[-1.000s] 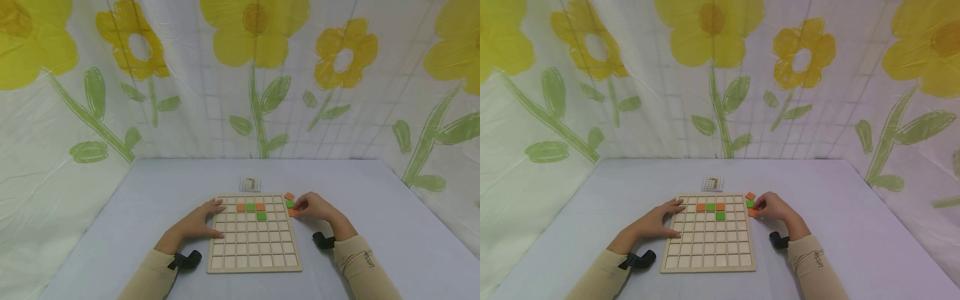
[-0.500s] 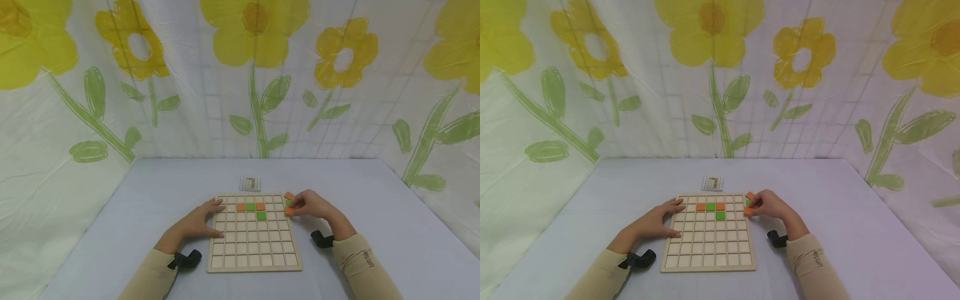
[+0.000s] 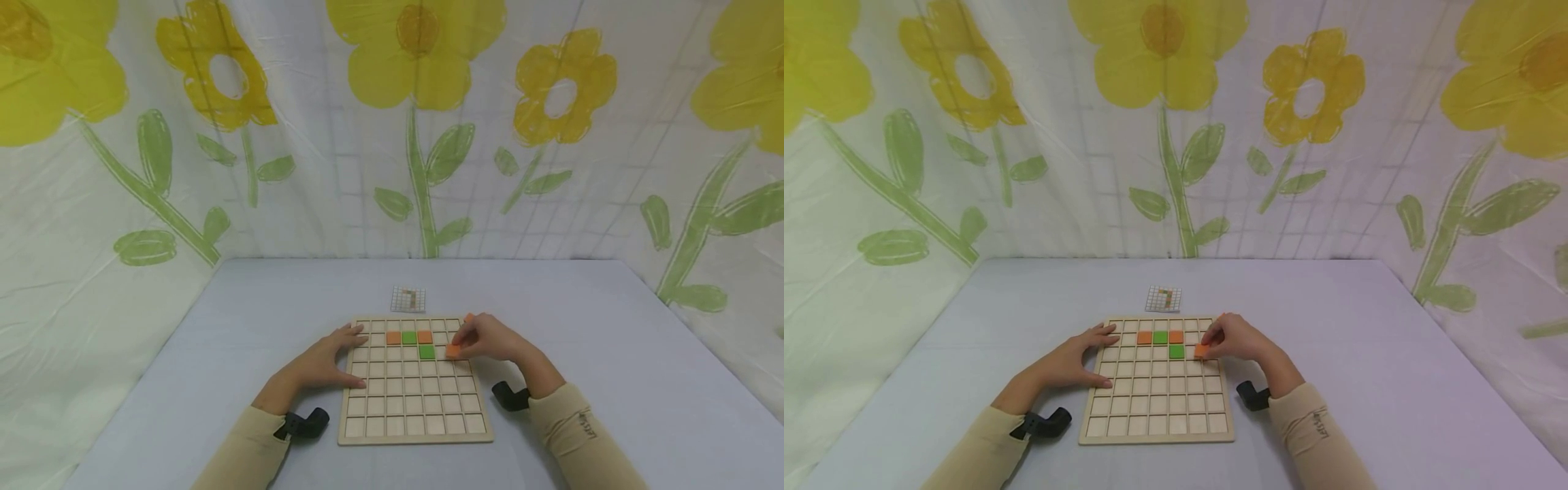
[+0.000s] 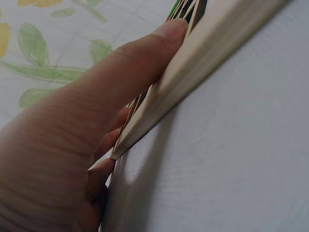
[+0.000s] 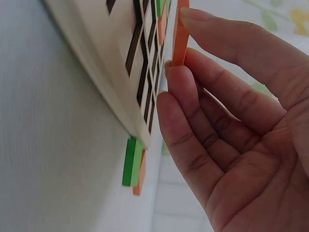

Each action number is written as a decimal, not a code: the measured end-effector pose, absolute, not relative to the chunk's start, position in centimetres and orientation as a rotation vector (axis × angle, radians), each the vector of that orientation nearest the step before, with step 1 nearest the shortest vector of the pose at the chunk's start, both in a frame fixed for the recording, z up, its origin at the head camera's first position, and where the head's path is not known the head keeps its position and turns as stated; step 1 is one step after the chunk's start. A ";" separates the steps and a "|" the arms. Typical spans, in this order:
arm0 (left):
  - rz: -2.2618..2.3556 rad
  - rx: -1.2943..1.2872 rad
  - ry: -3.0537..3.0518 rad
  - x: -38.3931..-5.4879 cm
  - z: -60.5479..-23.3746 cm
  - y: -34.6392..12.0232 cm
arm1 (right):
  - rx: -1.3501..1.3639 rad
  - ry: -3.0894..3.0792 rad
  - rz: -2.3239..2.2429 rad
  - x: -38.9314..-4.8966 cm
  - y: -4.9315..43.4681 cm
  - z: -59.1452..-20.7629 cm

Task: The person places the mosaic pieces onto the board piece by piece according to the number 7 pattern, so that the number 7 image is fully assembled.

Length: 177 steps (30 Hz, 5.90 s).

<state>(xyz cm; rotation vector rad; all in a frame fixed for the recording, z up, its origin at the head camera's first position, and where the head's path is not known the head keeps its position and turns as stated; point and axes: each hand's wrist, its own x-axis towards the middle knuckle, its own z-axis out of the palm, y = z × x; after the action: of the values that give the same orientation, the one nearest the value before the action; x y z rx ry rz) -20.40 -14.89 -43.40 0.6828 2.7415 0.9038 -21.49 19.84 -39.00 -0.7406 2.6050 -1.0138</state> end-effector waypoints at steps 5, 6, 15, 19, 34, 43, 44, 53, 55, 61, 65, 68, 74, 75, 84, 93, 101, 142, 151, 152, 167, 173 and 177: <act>0.916 0.660 2.731 -20.4 -43.4 -14.9 | -0.773 2.591 -1.004 -21.3 18.8 -39.0; 0.919 0.658 2.730 -20.4 -43.4 -14.9 | -0.781 2.587 -1.002 -21.3 18.6 -38.9; 0.914 0.670 2.727 -20.4 -43.3 -14.9 | -0.846 2.562 -1.002 -21.1 17.2 -38.7; 0.911 0.668 2.730 -20.4 -43.3 -14.9 | -0.844 2.556 -1.008 -20.8 16.6 -38.7; 0.927 0.693 2.726 -20.5 -43.5 -15.0 | -0.853 2.511 -0.999 -20.6 15.6 -39.6; 0.916 0.678 2.725 -20.5 -43.4 -15.0 | -0.850 2.491 -0.999 -20.7 15.8 -40.2; 0.920 0.678 2.724 -20.4 -43.4 -15.0 | -0.848 2.489 -1.002 -20.7 15.8 -40.2; 0.911 0.687 2.732 -20.4 -43.4 -14.9 | -0.872 2.506 -1.009 -20.9 15.9 -40.5; 0.917 0.685 2.729 -20.4 -43.4 -14.9 | -0.858 2.518 -1.002 -20.9 15.9 -40.5; 0.917 0.683 2.731 -20.3 -43.3 -14.9 | -0.843 2.519 -0.994 -20.8 15.9 -40.5; 0.914 0.688 2.732 -20.4 -43.4 -14.9 | -0.838 2.503 -0.994 -20.8 16.2 -40.3; 0.905 0.687 2.730 -20.5 -43.4 -15.0 | -0.826 2.510 -1.011 -21.0 16.8 -40.2; 0.890 0.698 2.740 -20.5 -43.5 -15.0 | -0.773 2.578 -1.063 -21.6 18.4 -40.1; 0.892 0.702 2.743 -20.5 -43.5 -15.0 | -0.764 2.592 -1.065 -21.7 18.6 -40.0; 0.895 0.706 2.747 -20.5 -43.6 -15.0 | -0.655 2.636 -1.152 -22.6 21.1 -40.4; 0.904 0.703 2.752 -20.3 -43.4 -14.8 | -0.403 2.731 -1.152 -23.0 22.8 -40.8; 0.902 0.699 2.756 -20.4 -43.5 -14.8 | -0.356 2.751 -1.150 -23.0 23.2 -41.0; 0.895 0.693 2.754 -20.3 -43.3 -14.8 | -0.383 2.819 -1.027 -23.1 23.7 -41.3; 0.889 0.681 2.754 -20.3 -43.5 -14.7 | -0.410 2.816 -0.980 -23.1 23.9 -40.9; 0.892 0.682 2.753 -20.3 -43.5 -14.7 | -0.414 2.817 -0.980 -23.0 23.9 -40.8; 0.886 0.685 2.751 -20.5 -43.6 -14.8 | -0.508 2.727 -1.020 -21.6 22.0 -39.5; 0.894 0.698 2.748 -20.4 -43.7 -14.9 | -0.612 2.711 -1.013 -20.9 21.1 -39.3; 0.899 0.697 2.745 -20.4 -43.6 -14.9 | -0.677 2.696 -1.001 -20.3 20.3 -38.9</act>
<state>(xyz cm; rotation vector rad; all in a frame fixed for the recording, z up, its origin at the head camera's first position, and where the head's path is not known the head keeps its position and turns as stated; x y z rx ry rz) -20.37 -14.87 -43.56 0.6973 2.7447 0.8993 -20.33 20.33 -38.93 -0.6772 2.6958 -1.0014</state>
